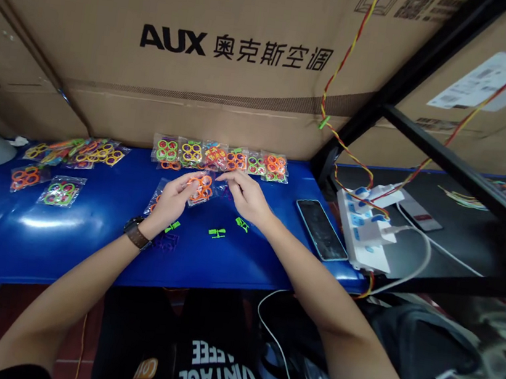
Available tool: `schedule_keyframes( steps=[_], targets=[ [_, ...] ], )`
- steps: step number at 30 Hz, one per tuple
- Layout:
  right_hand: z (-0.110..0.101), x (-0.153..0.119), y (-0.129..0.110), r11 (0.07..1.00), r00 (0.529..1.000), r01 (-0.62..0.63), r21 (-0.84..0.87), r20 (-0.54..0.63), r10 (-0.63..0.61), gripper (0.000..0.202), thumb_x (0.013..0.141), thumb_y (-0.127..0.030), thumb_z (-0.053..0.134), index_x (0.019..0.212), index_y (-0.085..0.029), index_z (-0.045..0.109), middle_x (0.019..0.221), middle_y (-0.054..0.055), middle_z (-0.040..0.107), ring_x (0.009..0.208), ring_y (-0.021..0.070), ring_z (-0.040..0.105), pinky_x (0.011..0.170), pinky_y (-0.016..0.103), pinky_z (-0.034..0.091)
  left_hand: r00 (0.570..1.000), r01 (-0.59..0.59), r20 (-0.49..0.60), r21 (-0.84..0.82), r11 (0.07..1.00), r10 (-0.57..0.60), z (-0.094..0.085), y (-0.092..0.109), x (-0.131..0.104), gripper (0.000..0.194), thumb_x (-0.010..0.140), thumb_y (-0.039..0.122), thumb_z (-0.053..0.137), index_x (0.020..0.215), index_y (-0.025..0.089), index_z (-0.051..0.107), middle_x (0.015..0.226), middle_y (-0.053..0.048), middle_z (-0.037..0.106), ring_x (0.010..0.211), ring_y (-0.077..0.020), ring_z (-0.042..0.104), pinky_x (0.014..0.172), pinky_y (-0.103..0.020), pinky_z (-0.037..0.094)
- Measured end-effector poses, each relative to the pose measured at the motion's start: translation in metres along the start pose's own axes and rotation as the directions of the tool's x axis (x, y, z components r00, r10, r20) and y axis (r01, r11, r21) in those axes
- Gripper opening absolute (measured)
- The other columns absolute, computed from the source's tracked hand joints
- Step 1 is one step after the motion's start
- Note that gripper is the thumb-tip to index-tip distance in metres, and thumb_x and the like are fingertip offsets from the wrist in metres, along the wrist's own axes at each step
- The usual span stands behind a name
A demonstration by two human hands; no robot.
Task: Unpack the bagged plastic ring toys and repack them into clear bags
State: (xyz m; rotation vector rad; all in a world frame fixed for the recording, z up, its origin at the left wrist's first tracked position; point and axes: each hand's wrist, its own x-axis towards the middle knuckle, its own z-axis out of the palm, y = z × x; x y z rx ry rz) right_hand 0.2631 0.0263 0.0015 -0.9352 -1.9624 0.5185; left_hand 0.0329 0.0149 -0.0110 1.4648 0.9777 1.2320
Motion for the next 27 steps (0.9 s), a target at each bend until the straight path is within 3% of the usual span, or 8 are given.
schedule_keyframes(
  steps=[4, 7, 9, 15, 20, 27],
  targets=[
    [0.002, -0.002, -0.007, 0.99, 0.99, -0.14, 0.029, 0.016, 0.14, 0.03, 0.105, -0.047, 0.057, 0.116, -0.025, 0.075, 0.082, 0.002, 0.071, 0.068, 0.0179, 0.059, 0.07, 0.035, 0.05, 1.0, -0.014, 0.014, 0.034, 0.999, 0.014, 0.0, -0.002, -0.001, 0.046, 0.102, 0.045, 0.067, 0.142, 0.022, 0.068, 0.143, -0.011, 0.072, 0.128, -0.0287, 0.07, 0.112, -0.05, 0.055],
    [0.006, -0.004, -0.009, 0.976, 0.976, -0.217, -0.02, -0.037, 0.217, 0.039, 0.097, -0.056, 0.071, 0.122, -0.026, 0.075, 0.069, -0.001, 0.063, 0.061, 0.0169, 0.053, 0.064, 0.034, 0.044, 0.999, -0.027, 0.029, 0.044, 0.999, 0.026, 0.002, 0.002, -0.002, 0.042, 0.102, 0.044, 0.066, 0.137, 0.022, 0.071, 0.141, -0.011, 0.073, 0.127, -0.0282, 0.07, 0.11, -0.048, 0.055],
    [0.009, -0.004, -0.006, 0.969, 0.968, -0.247, 0.012, -0.04, 0.247, 0.039, 0.095, -0.058, 0.073, 0.119, -0.027, 0.076, 0.068, -0.002, 0.061, 0.06, 0.0165, 0.052, 0.062, 0.034, 0.042, 0.999, -0.039, 0.03, 0.052, 0.998, 0.038, 0.003, 0.005, -0.004, 0.037, 0.102, 0.043, 0.066, 0.131, 0.021, 0.073, 0.137, -0.011, 0.075, 0.124, -0.0275, 0.071, 0.109, -0.046, 0.056],
    [0.013, 0.002, 0.006, 0.893, 0.949, -0.311, 0.326, 0.057, 0.31, 0.037, 0.092, -0.06, 0.073, 0.097, -0.023, 0.074, 0.072, -0.002, 0.062, 0.062, 0.0141, 0.049, 0.058, 0.03, 0.04, 0.999, -0.019, 0.037, 0.032, 0.999, 0.018, 0.004, 0.007, -0.005, 0.033, 0.102, 0.042, 0.065, 0.126, 0.02, 0.073, 0.128, -0.01, 0.078, 0.115, -0.0271, 0.073, 0.105, -0.045, 0.056],
    [0.013, 0.002, 0.007, 0.895, 0.952, -0.294, 0.336, 0.016, 0.306, 0.034, 0.088, -0.055, 0.079, 0.098, -0.023, 0.074, 0.076, -0.002, 0.066, 0.064, 0.0133, 0.05, 0.062, 0.031, 0.041, 0.998, -0.041, 0.054, 0.017, 0.999, 0.04, 0.004, 0.006, -0.004, 0.029, 0.102, 0.04, 0.065, 0.124, 0.022, 0.073, 0.13, -0.01, 0.077, 0.121, -0.0268, 0.071, 0.108, -0.044, 0.053],
    [0.012, 0.001, 0.005, 0.881, 0.947, -0.321, 0.348, 0.126, 0.296, 0.035, 0.091, -0.059, 0.075, 0.095, -0.024, 0.075, 0.076, -0.002, 0.065, 0.063, 0.0124, 0.048, 0.058, 0.03, 0.04, 0.998, -0.033, 0.049, 0.068, 0.997, 0.03, 0.002, 0.006, -0.004, 0.028, 0.102, 0.039, 0.064, 0.121, 0.022, 0.075, 0.126, -0.008, 0.078, 0.114, -0.0255, 0.072, 0.104, -0.043, 0.055]
  ],
)
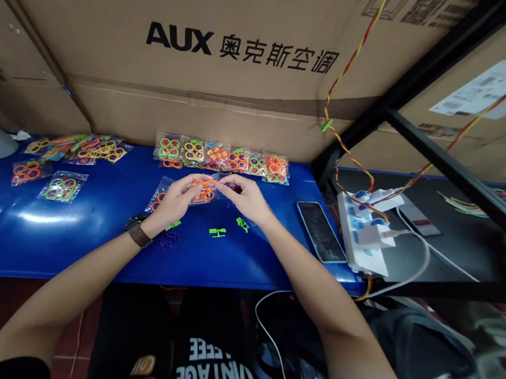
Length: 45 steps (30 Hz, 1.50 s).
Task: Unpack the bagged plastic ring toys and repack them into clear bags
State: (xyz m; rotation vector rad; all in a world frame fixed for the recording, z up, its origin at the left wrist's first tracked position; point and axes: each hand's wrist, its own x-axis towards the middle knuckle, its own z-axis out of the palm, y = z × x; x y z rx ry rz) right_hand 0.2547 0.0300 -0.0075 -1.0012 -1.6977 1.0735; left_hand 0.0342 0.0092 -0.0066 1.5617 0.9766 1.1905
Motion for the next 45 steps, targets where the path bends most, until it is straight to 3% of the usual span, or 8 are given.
schedule_keyframes(
  steps=[5, 17, 22, 33, 39, 45],
  targets=[
    [-0.002, -0.001, -0.005, 1.0, 0.999, -0.015, 0.009, 0.044, 0.015, 0.037, 0.092, -0.061, 0.073, 0.095, -0.024, 0.07, 0.068, -0.004, 0.058, 0.057, 0.0118, 0.046, 0.054, 0.029, 0.037, 1.0, -0.009, -0.004, -0.007, 1.0, 0.009, -0.001, 0.0, 0.001, 0.029, 0.102, 0.041, 0.065, 0.122, 0.022, 0.075, 0.128, -0.008, 0.078, 0.119, -0.0268, 0.071, 0.108, -0.045, 0.053],
    [-0.01, 0.002, -0.004, 0.998, 0.992, -0.02, 0.056, 0.122, 0.013, 0.036, 0.094, -0.061, 0.071, 0.095, -0.026, 0.066, 0.068, -0.005, 0.055, 0.051, 0.0108, 0.05, 0.048, 0.029, 0.039, 0.999, 0.003, 0.037, -0.046, 0.999, -0.002, -0.001, 0.0, 0.001, 0.03, 0.1, 0.04, 0.067, 0.123, 0.022, 0.075, 0.13, -0.009, 0.077, 0.121, -0.0277, 0.071, 0.108, -0.045, 0.053],
    [-0.011, 0.003, 0.0, 0.996, 0.989, -0.049, 0.07, 0.141, 0.038, 0.035, 0.096, -0.062, 0.069, 0.098, -0.029, 0.061, 0.069, -0.006, 0.051, 0.05, 0.0108, 0.048, 0.044, 0.029, 0.041, 0.997, 0.057, 0.056, -0.098, 0.994, -0.052, -0.004, -0.007, 0.003, 0.029, 0.099, 0.038, 0.069, 0.123, 0.023, 0.076, 0.13, -0.009, 0.077, 0.117, -0.0273, 0.072, 0.104, -0.045, 0.055],
    [-0.021, 0.004, -0.004, 0.998, 0.974, -0.064, 0.027, 0.219, 0.057, 0.037, 0.097, -0.062, 0.067, 0.097, -0.025, 0.066, 0.071, -0.004, 0.057, 0.053, 0.0109, 0.048, 0.049, 0.028, 0.042, 0.997, 0.034, 0.078, -0.058, 0.998, -0.029, -0.005, -0.01, 0.003, 0.03, 0.101, 0.04, 0.068, 0.126, 0.026, 0.076, 0.133, -0.008, 0.077, 0.119, -0.0278, 0.073, 0.104, -0.046, 0.057],
    [-0.025, 0.005, -0.002, 0.999, 0.972, -0.042, -0.012, 0.233, 0.044, 0.035, 0.095, -0.06, 0.07, 0.094, -0.025, 0.07, 0.075, -0.001, 0.062, 0.064, 0.0144, 0.051, 0.059, 0.031, 0.043, 0.996, 0.062, 0.063, -0.031, 0.998, -0.06, -0.004, -0.016, 0.003, 0.038, 0.101, 0.045, 0.067, 0.132, 0.023, 0.075, 0.121, -0.009, 0.081, 0.104, -0.0273, 0.076, 0.093, -0.045, 0.06],
    [-0.027, 0.008, 0.0, 0.99, 0.992, 0.019, -0.14, 0.126, -0.001, 0.028, 0.1, -0.047, 0.062, 0.108, -0.024, 0.076, 0.091, 0.004, 0.069, 0.074, 0.0171, 0.055, 0.071, 0.034, 0.045, 0.995, 0.088, 0.049, -0.01, 0.996, -0.087, -0.003, -0.011, 0.002, 0.042, 0.102, 0.045, 0.064, 0.136, 0.02, 0.071, 0.119, -0.011, 0.081, 0.101, -0.025, 0.076, 0.085, -0.038, 0.061]
  ],
)
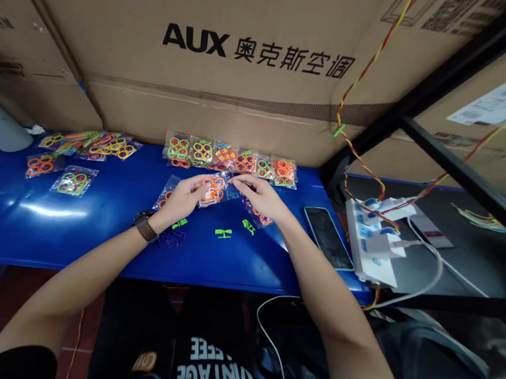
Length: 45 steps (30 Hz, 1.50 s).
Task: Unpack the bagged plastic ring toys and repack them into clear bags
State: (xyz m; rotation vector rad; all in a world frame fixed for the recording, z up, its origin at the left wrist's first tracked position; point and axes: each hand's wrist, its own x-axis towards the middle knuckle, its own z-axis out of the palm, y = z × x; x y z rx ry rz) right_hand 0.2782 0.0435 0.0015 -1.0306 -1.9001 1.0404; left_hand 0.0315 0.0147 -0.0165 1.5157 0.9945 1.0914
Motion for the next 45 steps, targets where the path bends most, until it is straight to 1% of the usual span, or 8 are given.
schedule_keyframes(
  steps=[5, 10, 13, 19, 26, 35, 41, 45],
  targets=[
    [-0.003, 0.001, 0.001, 0.99, 0.993, -0.082, 0.115, -0.074, 0.091, 0.025, 0.099, -0.034, 0.051, 0.101, -0.026, 0.075, 0.074, 0.001, 0.057, 0.069, 0.0176, 0.052, 0.066, 0.033, 0.042, 0.998, 0.061, -0.033, -0.028, 0.998, -0.062, 0.002, 0.007, -0.001, 0.04, 0.1, 0.04, 0.066, 0.133, 0.018, 0.07, 0.105, -0.01, 0.082, 0.084, -0.022, 0.076, 0.068, -0.03, 0.06],
    [0.005, -0.001, -0.006, 0.977, 0.984, 0.012, 0.214, -0.174, 0.026, 0.027, 0.102, -0.047, 0.058, 0.119, -0.03, 0.07, 0.088, 0.001, 0.067, 0.064, 0.0147, 0.051, 0.058, 0.031, 0.041, 0.985, 0.114, -0.114, -0.117, 0.987, -0.127, 0.003, -0.002, -0.001, 0.037, 0.096, 0.043, 0.073, 0.124, 0.021, 0.061, 0.076, -0.002, 0.073, 0.054, -0.0158, 0.065, 0.05, -0.025, 0.054],
    [0.015, -0.004, -0.009, 0.973, 0.972, 0.066, 0.222, -0.236, -0.012, 0.037, 0.101, -0.055, 0.062, 0.13, -0.032, 0.064, 0.097, 0.002, 0.074, 0.064, 0.0147, 0.056, 0.06, 0.032, 0.047, 0.977, 0.112, -0.165, -0.152, 0.982, -0.137, 0.002, -0.008, 0.001, 0.037, 0.092, 0.045, 0.077, 0.111, 0.023, 0.054, 0.077, 0.001, 0.071, 0.059, -0.0163, 0.068, 0.052, -0.027, 0.058],
    [0.021, -0.005, 0.0, 0.993, 0.919, 0.105, 0.048, -0.386, -0.079, 0.033, 0.103, -0.053, 0.061, 0.123, -0.028, 0.068, 0.108, 0.007, 0.08, 0.077, 0.0194, 0.071, 0.076, 0.039, 0.059, 0.969, 0.104, -0.206, -0.173, 0.979, -0.14, 0.002, -0.001, 0.0, 0.036, 0.091, 0.046, 0.076, 0.101, 0.024, 0.05, 0.084, -0.002, 0.071, 0.069, -0.0181, 0.072, 0.053, -0.03, 0.064],
    [0.021, -0.006, 0.003, 0.992, 0.881, 0.064, -0.106, -0.461, -0.106, 0.027, 0.104, -0.044, 0.06, 0.119, -0.025, 0.07, 0.1, 0.007, 0.079, 0.076, 0.0206, 0.075, 0.073, 0.038, 0.061, 0.974, 0.095, -0.187, -0.179, 0.979, -0.129, 0.004, 0.01, -0.002, 0.039, 0.088, 0.048, 0.076, 0.099, 0.024, 0.048, 0.079, 0.001, 0.065, 0.066, -0.0159, 0.068, 0.052, -0.031, 0.067],
    [0.021, -0.002, 0.008, 0.999, 0.89, 0.03, -0.018, -0.454, -0.035, 0.031, 0.101, -0.049, 0.061, 0.117, -0.024, 0.07, 0.096, 0.006, 0.077, 0.073, 0.0194, 0.073, 0.063, 0.034, 0.059, 0.981, 0.073, -0.163, -0.213, 0.974, -0.109, 0.006, 0.017, -0.003, 0.048, 0.081, 0.054, 0.084, 0.096, 0.023, 0.05, 0.081, 0.001, 0.065, 0.067, -0.0151, 0.067, 0.049, -0.032, 0.067],
    [0.023, -0.001, 0.008, 0.996, 0.894, 0.03, 0.083, -0.447, 0.011, 0.035, 0.099, -0.054, 0.063, 0.115, -0.024, 0.071, 0.102, 0.006, 0.077, 0.07, 0.0165, 0.069, 0.065, 0.034, 0.059, 0.978, 0.063, -0.177, -0.242, 0.968, -0.108, 0.006, 0.017, -0.003, 0.049, 0.078, 0.052, 0.087, 0.096, 0.021, 0.054, 0.115, -0.007, 0.069, 0.085, -0.0203, 0.073, 0.047, -0.03, 0.067],
    [0.024, -0.002, 0.004, 0.996, 0.912, 0.025, 0.087, -0.409, 0.013, 0.036, 0.1, -0.056, 0.062, 0.116, -0.025, 0.071, 0.104, 0.006, 0.077, 0.075, 0.0164, 0.07, 0.067, 0.032, 0.057, 0.974, 0.069, -0.194, -0.23, 0.971, -0.115, 0.006, 0.014, -0.002, 0.047, 0.078, 0.051, 0.087, 0.099, 0.02, 0.058, 0.106, -0.006, 0.07, 0.087, -0.0204, 0.072, 0.049, -0.028, 0.067]
  ],
)
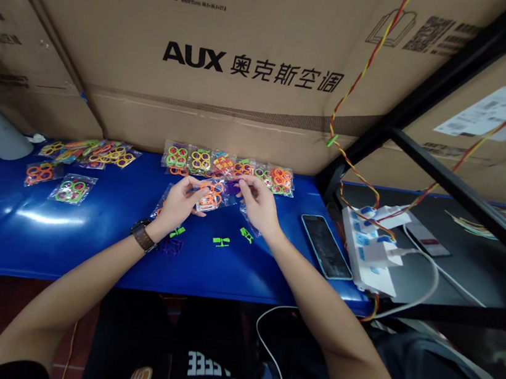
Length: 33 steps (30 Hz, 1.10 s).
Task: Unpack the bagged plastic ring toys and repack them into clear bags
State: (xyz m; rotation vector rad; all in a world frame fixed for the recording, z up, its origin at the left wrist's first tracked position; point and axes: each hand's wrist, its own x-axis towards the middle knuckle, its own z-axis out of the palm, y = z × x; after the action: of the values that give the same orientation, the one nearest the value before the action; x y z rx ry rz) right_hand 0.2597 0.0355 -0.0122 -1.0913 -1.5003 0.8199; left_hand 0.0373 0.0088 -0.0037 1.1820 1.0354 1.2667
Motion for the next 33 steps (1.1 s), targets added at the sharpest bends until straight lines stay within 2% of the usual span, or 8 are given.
schedule_keyframes(
  steps=[5, 9, 14, 22, 28, 33],
  targets=[
    [0.0, 0.0, 0.0, 0.998, 0.998, -0.04, 0.047, 0.051, 0.038, 0.042, 0.098, -0.06, 0.064, 0.119, -0.024, 0.07, 0.101, 0.007, 0.08, 0.08, 0.0179, 0.071, 0.072, 0.033, 0.056, 0.999, 0.031, 0.005, 0.048, 0.998, -0.031, -0.002, -0.004, 0.0, 0.044, 0.084, 0.05, 0.083, 0.111, 0.022, 0.064, 0.1, -0.005, 0.075, 0.087, -0.0207, 0.074, 0.052, -0.028, 0.069],
    [0.0, 0.002, 0.005, 0.996, 0.993, -0.057, 0.073, 0.11, 0.049, 0.049, 0.095, -0.065, 0.066, 0.12, -0.023, 0.069, 0.101, 0.007, 0.081, 0.084, 0.0193, 0.074, 0.079, 0.035, 0.058, 0.997, 0.054, -0.055, 0.048, 0.997, -0.051, -0.004, -0.008, 0.002, 0.049, 0.084, 0.048, 0.084, 0.119, 0.017, 0.072, 0.104, -0.009, 0.08, 0.086, -0.0213, 0.077, 0.052, -0.027, 0.068],
    [-0.001, 0.005, 0.01, 0.993, 0.99, -0.099, 0.07, 0.111, 0.091, 0.052, 0.091, -0.069, 0.067, 0.112, -0.021, 0.07, 0.096, 0.007, 0.081, 0.082, 0.0207, 0.076, 0.073, 0.034, 0.057, 0.991, 0.084, -0.106, 0.023, 0.996, -0.081, -0.005, -0.013, 0.004, 0.056, 0.08, 0.047, 0.089, 0.124, 0.015, 0.078, 0.107, -0.011, 0.082, 0.085, -0.0221, 0.079, 0.051, -0.026, 0.067],
    [-0.004, 0.004, 0.003, 0.997, 0.984, -0.075, 0.026, 0.161, 0.07, 0.028, 0.092, -0.048, 0.074, 0.107, -0.026, 0.081, 0.096, 0.005, 0.082, 0.082, 0.0216, 0.077, 0.083, 0.041, 0.06, 0.995, 0.019, -0.099, 0.067, 0.998, -0.013, -0.007, -0.012, 0.002, 0.046, 0.086, 0.047, 0.083, 0.122, 0.019, 0.082, 0.116, -0.01, 0.081, 0.081, -0.0163, 0.075, 0.052, -0.025, 0.068],
    [-0.005, 0.005, 0.002, 0.986, 0.976, -0.15, 0.079, 0.17, 0.135, 0.02, 0.088, -0.044, 0.08, 0.102, -0.03, 0.084, 0.099, 0.004, 0.084, 0.078, 0.0191, 0.073, 0.08, 0.042, 0.062, 0.996, -0.013, -0.091, 0.058, 0.998, 0.019, -0.005, -0.013, 0.002, 0.049, 0.086, 0.05, 0.083, 0.122, 0.017, 0.081, 0.109, -0.009, 0.081, 0.086, -0.0182, 0.075, 0.061, -0.03, 0.072],
    [-0.006, 0.005, 0.001, 0.978, 0.969, -0.185, 0.098, 0.184, 0.165, 0.017, 0.085, -0.047, 0.084, 0.094, -0.033, 0.086, 0.1, 0.002, 0.084, 0.092, 0.023, 0.075, 0.088, 0.044, 0.062, 0.997, -0.04, -0.068, 0.045, 0.998, 0.043, -0.003, -0.013, 0.002, 0.05, 0.089, 0.05, 0.08, 0.126, 0.016, 0.077, 0.091, -0.004, 0.077, 0.085, -0.0181, 0.075, 0.074, -0.035, 0.073]
  ],
)
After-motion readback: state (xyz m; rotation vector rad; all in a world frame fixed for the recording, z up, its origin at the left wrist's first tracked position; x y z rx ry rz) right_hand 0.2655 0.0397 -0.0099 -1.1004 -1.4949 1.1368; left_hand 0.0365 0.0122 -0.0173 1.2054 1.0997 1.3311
